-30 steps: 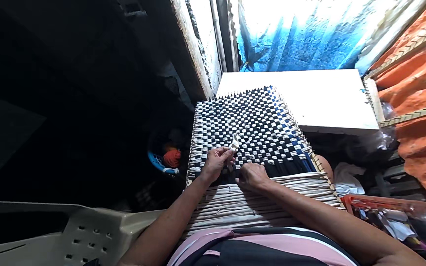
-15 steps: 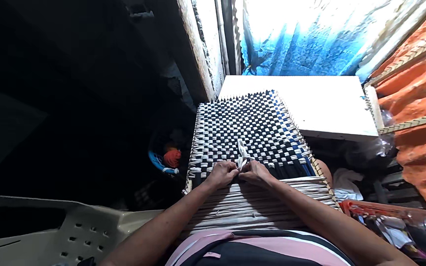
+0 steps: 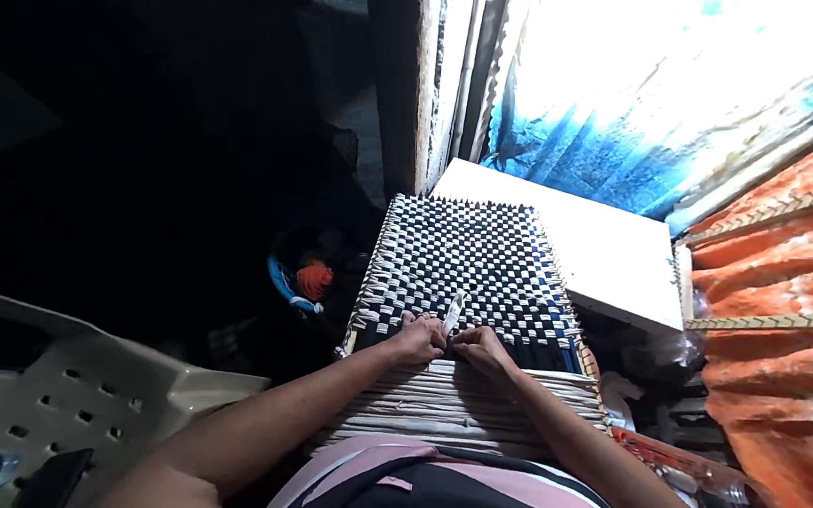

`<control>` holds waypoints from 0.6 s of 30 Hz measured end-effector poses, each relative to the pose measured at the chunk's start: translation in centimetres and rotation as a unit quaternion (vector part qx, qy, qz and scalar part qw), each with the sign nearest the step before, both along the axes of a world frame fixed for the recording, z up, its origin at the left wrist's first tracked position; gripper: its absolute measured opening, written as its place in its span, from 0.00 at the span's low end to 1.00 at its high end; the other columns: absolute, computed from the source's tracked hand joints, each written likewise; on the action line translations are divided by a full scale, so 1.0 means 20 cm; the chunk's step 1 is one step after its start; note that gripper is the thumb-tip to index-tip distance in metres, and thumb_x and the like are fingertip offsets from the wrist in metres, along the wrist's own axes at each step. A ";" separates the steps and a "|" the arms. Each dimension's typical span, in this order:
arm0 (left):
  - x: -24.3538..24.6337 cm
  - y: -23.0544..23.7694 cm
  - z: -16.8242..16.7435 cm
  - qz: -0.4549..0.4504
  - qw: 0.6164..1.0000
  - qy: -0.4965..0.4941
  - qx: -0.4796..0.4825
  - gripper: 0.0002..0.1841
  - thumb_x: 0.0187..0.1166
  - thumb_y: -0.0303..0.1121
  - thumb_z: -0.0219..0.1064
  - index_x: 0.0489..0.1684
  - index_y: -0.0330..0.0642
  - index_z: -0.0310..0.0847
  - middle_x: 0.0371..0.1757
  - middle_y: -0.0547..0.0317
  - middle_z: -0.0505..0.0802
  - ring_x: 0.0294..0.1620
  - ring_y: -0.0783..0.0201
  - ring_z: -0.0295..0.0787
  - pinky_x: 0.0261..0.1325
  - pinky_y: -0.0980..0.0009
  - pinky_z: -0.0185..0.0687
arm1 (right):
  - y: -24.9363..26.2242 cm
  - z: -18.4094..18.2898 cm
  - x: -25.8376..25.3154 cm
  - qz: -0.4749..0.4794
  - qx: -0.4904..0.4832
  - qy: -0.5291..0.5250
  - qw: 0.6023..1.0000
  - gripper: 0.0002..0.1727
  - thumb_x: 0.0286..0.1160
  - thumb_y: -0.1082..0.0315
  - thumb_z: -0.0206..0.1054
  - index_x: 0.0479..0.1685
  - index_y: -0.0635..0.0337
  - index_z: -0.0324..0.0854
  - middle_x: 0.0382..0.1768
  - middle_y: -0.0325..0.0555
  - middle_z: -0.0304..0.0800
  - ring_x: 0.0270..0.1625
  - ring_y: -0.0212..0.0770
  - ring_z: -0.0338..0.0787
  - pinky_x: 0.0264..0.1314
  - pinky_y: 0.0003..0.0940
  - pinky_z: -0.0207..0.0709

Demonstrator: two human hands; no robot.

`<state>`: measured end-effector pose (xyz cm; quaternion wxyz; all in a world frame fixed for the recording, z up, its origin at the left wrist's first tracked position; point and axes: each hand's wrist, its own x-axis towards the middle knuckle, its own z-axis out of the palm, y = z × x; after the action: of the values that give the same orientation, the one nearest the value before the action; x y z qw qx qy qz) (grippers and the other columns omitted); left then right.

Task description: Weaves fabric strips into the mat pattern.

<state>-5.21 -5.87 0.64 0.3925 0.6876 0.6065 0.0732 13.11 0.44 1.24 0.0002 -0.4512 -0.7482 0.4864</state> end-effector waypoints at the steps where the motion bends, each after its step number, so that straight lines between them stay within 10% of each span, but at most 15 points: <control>1: 0.00 0.00 -0.01 0.004 1.000 -0.003 0.002 0.12 0.82 0.38 0.66 0.49 0.44 0.94 0.63 0.49 0.87 0.74 0.47 0.72 0.80 0.34 0.41 | -0.01 0.00 -0.01 0.032 0.035 -0.036 0.998 0.12 0.79 0.67 0.66 0.51 0.60 0.93 0.49 0.50 0.95 0.54 0.42 0.92 0.62 0.49 0.81; 9: -0.01 -0.01 -0.02 -0.004 1.000 -0.024 0.015 0.12 0.82 0.38 0.67 0.51 0.45 0.94 0.64 0.46 0.85 0.74 0.45 0.70 0.79 0.34 0.42 | 0.02 0.02 0.00 0.132 0.091 -0.099 0.982 0.18 0.87 0.63 0.59 0.65 0.54 0.90 0.62 0.51 0.92 0.68 0.48 0.88 0.76 0.53 0.75; 18: -0.04 0.00 -0.04 -0.014 0.998 -0.062 0.019 0.11 0.82 0.37 0.67 0.50 0.46 0.95 0.63 0.45 0.85 0.74 0.45 0.70 0.77 0.34 0.43 | 0.07 0.04 -0.02 0.034 -0.061 -0.006 0.998 0.10 0.78 0.68 0.66 0.42 0.65 0.90 0.31 0.43 0.89 0.33 0.31 0.83 0.42 0.36 0.78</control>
<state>-5.93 -5.85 -0.13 0.4169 0.6976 0.5699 0.1214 12.75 1.80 1.97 -0.0485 -0.4278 -0.7317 0.5284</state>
